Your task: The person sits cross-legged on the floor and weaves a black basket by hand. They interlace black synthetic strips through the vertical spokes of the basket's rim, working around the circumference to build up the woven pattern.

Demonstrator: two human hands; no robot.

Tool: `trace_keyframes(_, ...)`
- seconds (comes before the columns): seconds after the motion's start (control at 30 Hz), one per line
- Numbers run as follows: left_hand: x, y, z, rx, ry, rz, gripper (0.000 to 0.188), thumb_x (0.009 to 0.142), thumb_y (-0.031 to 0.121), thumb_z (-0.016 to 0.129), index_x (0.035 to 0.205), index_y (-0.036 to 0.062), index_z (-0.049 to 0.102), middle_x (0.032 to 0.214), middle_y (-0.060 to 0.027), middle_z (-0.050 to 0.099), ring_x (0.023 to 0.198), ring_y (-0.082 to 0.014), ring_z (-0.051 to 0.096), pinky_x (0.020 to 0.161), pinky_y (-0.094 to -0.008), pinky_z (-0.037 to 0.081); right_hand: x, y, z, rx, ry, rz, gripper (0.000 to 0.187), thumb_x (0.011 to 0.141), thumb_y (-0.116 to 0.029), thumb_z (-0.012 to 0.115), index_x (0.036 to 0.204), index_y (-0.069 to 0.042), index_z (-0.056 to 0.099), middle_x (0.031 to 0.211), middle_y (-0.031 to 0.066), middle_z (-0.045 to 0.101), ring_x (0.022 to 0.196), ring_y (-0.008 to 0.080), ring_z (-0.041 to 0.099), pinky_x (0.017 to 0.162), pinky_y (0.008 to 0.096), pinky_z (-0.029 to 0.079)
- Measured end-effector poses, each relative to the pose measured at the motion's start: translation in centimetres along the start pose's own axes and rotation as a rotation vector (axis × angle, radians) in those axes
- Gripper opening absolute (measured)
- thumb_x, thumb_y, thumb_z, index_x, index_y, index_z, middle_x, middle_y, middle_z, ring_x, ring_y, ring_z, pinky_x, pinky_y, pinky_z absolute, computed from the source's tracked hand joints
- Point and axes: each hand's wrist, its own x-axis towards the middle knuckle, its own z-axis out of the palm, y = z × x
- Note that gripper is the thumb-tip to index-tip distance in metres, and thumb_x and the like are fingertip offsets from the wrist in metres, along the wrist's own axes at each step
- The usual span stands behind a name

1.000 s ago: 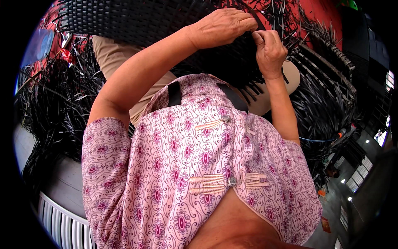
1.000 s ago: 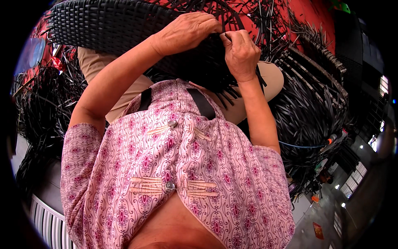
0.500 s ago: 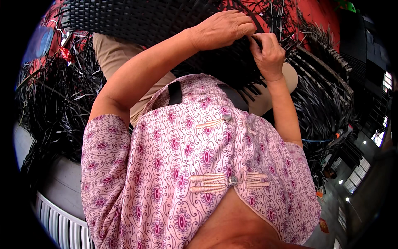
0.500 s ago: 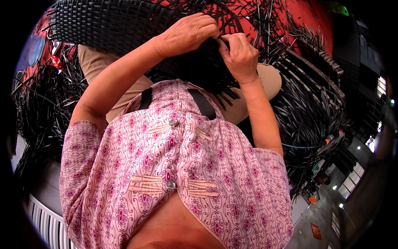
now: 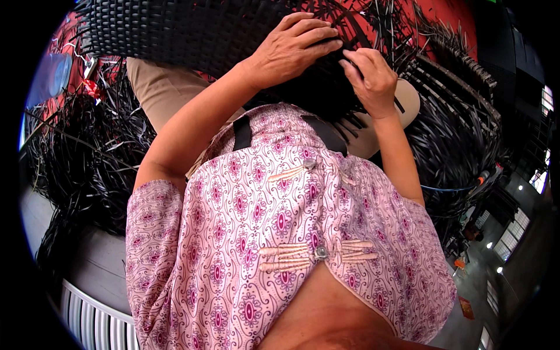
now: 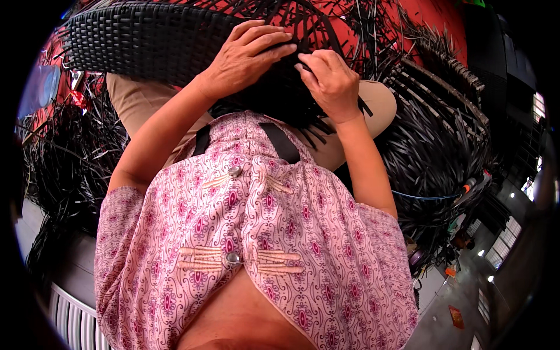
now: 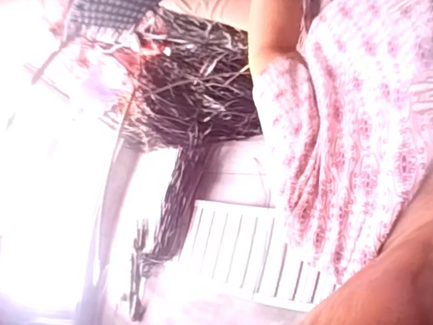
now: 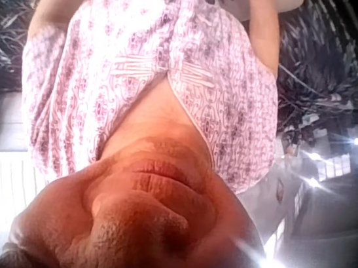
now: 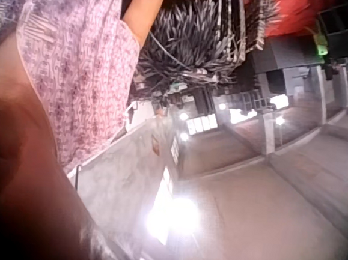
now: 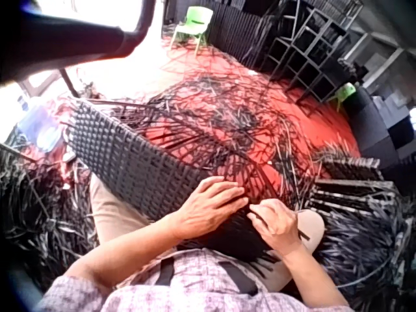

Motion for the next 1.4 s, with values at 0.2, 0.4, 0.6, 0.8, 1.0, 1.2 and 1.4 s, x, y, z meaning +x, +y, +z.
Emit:
trace_keyframes(0.2,-0.3,0.4,0.0,0.081,-0.055,-0.039,0.043,0.086,0.015,0.069,0.129,0.0178,0.064,0.136,-0.0018,0.060,0.131,-0.0197,0.053,0.116,-0.0422,0.033,-2.7,0.7,-5.1,-0.113,-0.021,0.495,0.015,0.093,-0.018,0.071,0.095,-0.003,0.072,0.090,0.0115,0.070,0.078,0.0279,0.069,0.071,0.0364,0.055)
trace_keyframes(0.4,0.9,2.4,0.4,0.106,-0.147,-0.078,0.059,0.083,0.025,0.075,0.139,0.0265,0.058,0.144,-0.0016,0.054,0.136,-0.0193,0.047,0.118,-0.0482,0.024,-7.1,0.8,-7.2,0.001,-0.173,0.716,0.023,0.094,-0.024,0.068,0.095,-0.001,0.071,0.090,0.0132,0.072,0.080,0.0331,0.068,0.073,0.0398,0.053)
trace_keyframes(0.6,-0.2,3.0,0.7,0.214,-0.232,-0.096,0.068,0.080,0.036,0.076,0.144,0.0317,0.054,0.152,0.0019,0.047,0.143,-0.0189,0.040,0.120,-0.0490,0.017,-8.2,0.5,-7.4,0.128,-0.218,0.804,0.022,0.094,-0.022,0.068,0.093,0.000,0.070,0.090,0.0158,0.070,0.081,0.0347,0.067,0.074,0.0408,0.051)
trace_keyframes(0.8,-1.7,3.1,-0.2,0.133,-0.259,-0.112,0.072,0.082,0.037,0.074,0.148,0.0221,0.051,0.156,-0.0027,0.042,0.146,-0.0219,0.036,0.122,-0.0481,0.016,-5.3,0.3,-8.5,-0.055,-0.114,0.749,0.018,0.091,-0.021,0.070,0.092,-0.004,0.073,0.092,0.0120,0.070,0.081,0.0324,0.067,0.076,0.0403,0.052)
trace_keyframes(1.0,-2.1,0.8,-3.3,0.139,-0.035,-0.147,0.045,0.084,0.020,0.075,0.127,0.0118,0.065,0.134,-0.0057,0.059,0.125,-0.0274,0.054,0.109,-0.0439,0.036,-1.3,-3.5,-5.6,0.067,0.070,0.505,0.011,0.085,-0.013,0.078,0.091,-0.007,0.071,0.085,0.0070,0.066,0.074,0.0246,0.066,0.065,0.0348,0.052)
trace_keyframes(1.2,0.8,-4.4,-6.6,0.176,-0.190,-0.191,0.041,0.088,0.027,0.071,0.127,0.0127,0.066,0.126,-0.0072,0.063,0.117,-0.0256,0.058,0.102,-0.0397,0.039,1.7,-4.1,-0.3,0.013,0.078,0.312,0.020,0.081,-0.021,0.080,0.094,-0.011,0.069,0.087,0.0037,0.063,0.080,0.0244,0.066,0.067,0.0364,0.054)
trace_keyframes(1.4,2.7,-6.6,-7.6,0.039,-0.385,-0.103,0.046,0.086,0.036,0.073,0.125,0.0130,0.067,0.124,-0.0066,0.063,0.115,-0.0276,0.059,0.100,-0.0428,0.042,4.7,-4.2,2.3,-0.088,0.036,0.202,0.033,0.075,-0.033,0.083,0.098,-0.014,0.069,0.093,0.0006,0.061,0.088,0.0214,0.064,0.067,0.0346,0.055)
